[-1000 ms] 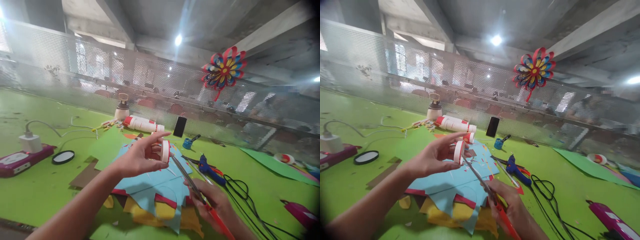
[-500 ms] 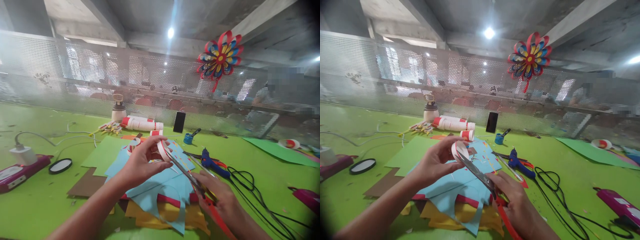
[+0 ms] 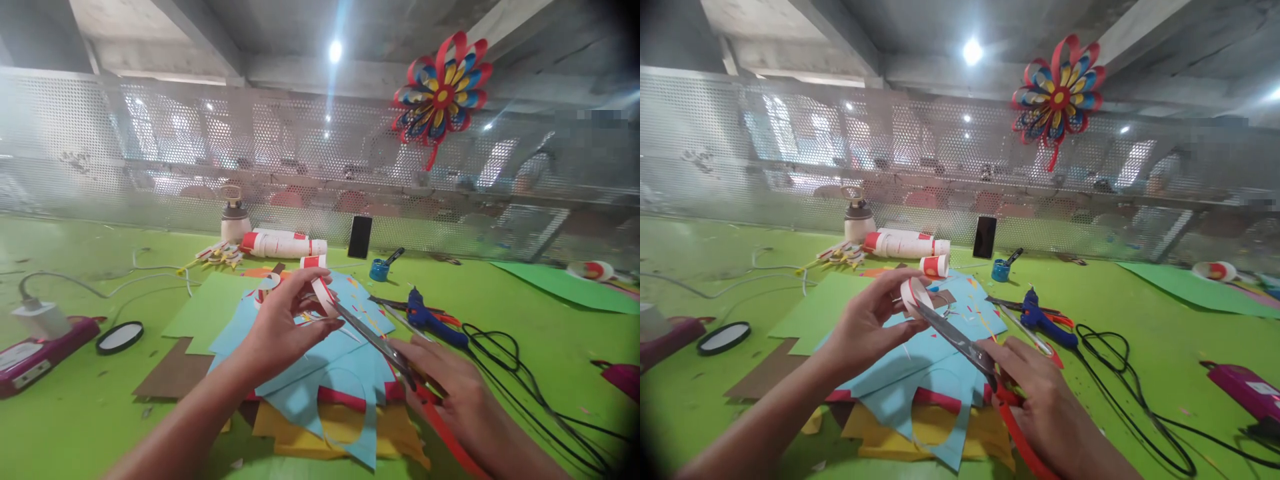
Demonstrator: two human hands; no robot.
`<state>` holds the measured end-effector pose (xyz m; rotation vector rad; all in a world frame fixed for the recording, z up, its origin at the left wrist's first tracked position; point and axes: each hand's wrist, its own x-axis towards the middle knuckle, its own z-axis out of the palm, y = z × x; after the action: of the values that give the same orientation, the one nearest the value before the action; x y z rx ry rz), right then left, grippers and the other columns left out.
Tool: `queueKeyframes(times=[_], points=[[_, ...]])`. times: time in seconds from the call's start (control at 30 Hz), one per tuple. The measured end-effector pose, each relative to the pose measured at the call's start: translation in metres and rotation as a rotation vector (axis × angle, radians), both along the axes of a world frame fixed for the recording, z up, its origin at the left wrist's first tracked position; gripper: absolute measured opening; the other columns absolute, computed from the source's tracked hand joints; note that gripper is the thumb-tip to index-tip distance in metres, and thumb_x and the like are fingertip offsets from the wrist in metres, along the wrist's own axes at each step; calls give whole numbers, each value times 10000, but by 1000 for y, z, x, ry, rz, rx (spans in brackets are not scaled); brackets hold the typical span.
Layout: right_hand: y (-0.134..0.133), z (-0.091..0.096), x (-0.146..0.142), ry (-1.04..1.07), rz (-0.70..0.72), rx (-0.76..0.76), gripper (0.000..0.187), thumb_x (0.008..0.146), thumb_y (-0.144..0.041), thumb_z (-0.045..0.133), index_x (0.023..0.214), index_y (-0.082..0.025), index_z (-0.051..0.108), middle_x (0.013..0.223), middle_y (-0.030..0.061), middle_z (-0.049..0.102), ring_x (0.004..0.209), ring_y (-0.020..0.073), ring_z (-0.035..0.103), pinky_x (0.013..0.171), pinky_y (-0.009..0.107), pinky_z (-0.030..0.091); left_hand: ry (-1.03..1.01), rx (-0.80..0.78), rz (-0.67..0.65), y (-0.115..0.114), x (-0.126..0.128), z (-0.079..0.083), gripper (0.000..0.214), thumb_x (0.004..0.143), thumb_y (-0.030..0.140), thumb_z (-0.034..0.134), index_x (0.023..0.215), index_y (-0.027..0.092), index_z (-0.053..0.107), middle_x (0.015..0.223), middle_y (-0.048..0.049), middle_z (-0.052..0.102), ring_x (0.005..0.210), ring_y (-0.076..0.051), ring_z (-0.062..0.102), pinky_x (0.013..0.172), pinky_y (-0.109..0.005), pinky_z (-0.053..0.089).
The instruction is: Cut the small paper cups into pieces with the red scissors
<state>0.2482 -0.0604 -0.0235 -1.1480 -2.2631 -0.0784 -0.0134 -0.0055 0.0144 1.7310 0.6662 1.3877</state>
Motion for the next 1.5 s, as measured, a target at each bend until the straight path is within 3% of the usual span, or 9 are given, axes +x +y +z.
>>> queueKeyframes(times=[0.17, 0.43, 0.63, 0.93, 1.13, 1.5], points=[[-1, 1, 1, 15, 15, 2, 367, 921, -219, 552, 1286, -255, 567, 1034, 82, 688, 920, 224, 683, 757, 302, 574, 10, 0, 24, 2, 0, -3, 535, 714, 174, 761, 1198, 191, 534, 1167, -96, 659, 1039, -221, 676, 922, -372, 576], [0, 2, 4, -31, 0, 59, 418, 886, -210, 600, 1300, -255, 560, 1130, 93, 682, 1018, 250, 669, 763, 289, 578, -8, -10, -4, 4, 0, -5, 520, 726, 166, 767, 1193, 174, 539, 1108, -88, 680, 1039, -212, 671, 920, -361, 583], [1, 5, 5, -15, 2, -7, 411, 904, -219, 589, 1310, -268, 559, 1004, 59, 681, 895, 210, 681, 774, 289, 563, -17, -13, -11, 5, 0, -5, 530, 716, 166, 773, 1192, 167, 542, 1095, -88, 684, 1012, -217, 681, 916, -376, 585], [0, 4, 6, -20, 3, -24, 454, 890, -167, 587, 1327, -272, 525, 1018, 54, 661, 921, 199, 668, 794, 284, 555, 8, -6, 18, 5, 0, -5, 530, 725, 192, 768, 1203, 175, 540, 1134, -94, 661, 1004, -216, 676, 908, -376, 588], [-1, 2, 7, -68, -9, 68, 448, 876, -178, 594, 1314, -254, 541, 1054, 85, 673, 945, 228, 676, 750, 277, 571, 22, 22, 32, 7, -1, -7, 519, 727, 187, 769, 1198, 188, 551, 1088, -74, 679, 1026, -211, 668, 939, -378, 572], [-2, 3, 7, -53, -26, 29, 458, 865, -174, 603, 1316, -244, 570, 1135, 88, 687, 1047, 249, 670, 799, 290, 576, -21, -25, -26, 7, 0, -7, 550, 721, 158, 774, 1222, 153, 548, 1099, -104, 693, 1017, -233, 689, 929, -404, 586]])
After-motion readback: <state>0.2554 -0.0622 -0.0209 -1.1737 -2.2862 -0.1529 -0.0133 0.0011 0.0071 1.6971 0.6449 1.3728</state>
